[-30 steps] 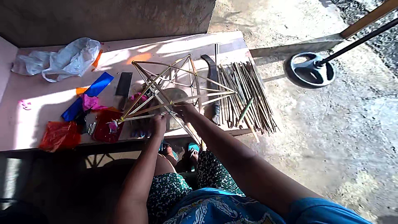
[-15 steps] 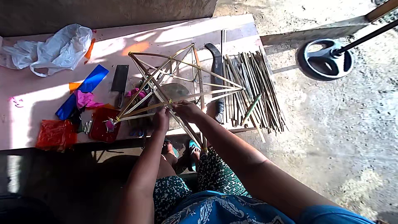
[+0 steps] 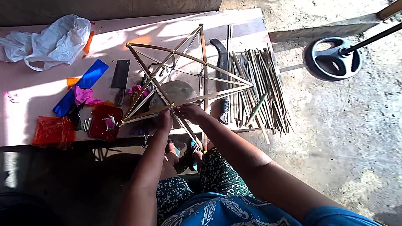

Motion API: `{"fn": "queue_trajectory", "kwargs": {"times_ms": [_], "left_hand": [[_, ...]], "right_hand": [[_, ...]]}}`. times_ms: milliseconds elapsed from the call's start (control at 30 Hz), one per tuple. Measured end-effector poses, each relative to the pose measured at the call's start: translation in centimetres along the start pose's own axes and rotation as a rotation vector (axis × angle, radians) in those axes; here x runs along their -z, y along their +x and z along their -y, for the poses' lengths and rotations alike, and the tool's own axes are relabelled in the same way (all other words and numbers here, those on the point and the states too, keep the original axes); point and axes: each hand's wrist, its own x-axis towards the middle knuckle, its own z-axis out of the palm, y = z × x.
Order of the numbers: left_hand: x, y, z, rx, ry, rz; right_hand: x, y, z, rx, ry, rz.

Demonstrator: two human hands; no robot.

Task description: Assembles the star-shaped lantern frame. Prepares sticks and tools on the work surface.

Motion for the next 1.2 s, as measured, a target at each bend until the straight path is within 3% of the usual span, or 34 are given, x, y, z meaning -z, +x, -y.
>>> {"fn": "queue_trajectory", "kwargs": {"times_ms": [100,367,567,1200], "left_hand": [[0.6,0.1,-0.6,0.063,0.062,0.114],[0.9,0.4,-1.1,0.08,0.116,0.162],[2.3,1.1,-2.8,0.099,0.211,0.326],[0.1,0.3,-1.0,0.055,0.109,0.098]], "right_hand": [[-0.1,-0.2,0.6,-0.017,-0.032,-0.008],[-0.6,-0.6,0.9,0.01,-0.004,-0.048],[-0.5,-0.5,0.2,0.037,-0.005,-0.069],[-0.7,-0.3,-0.9,0.056,-0.02,-0.079]]}}
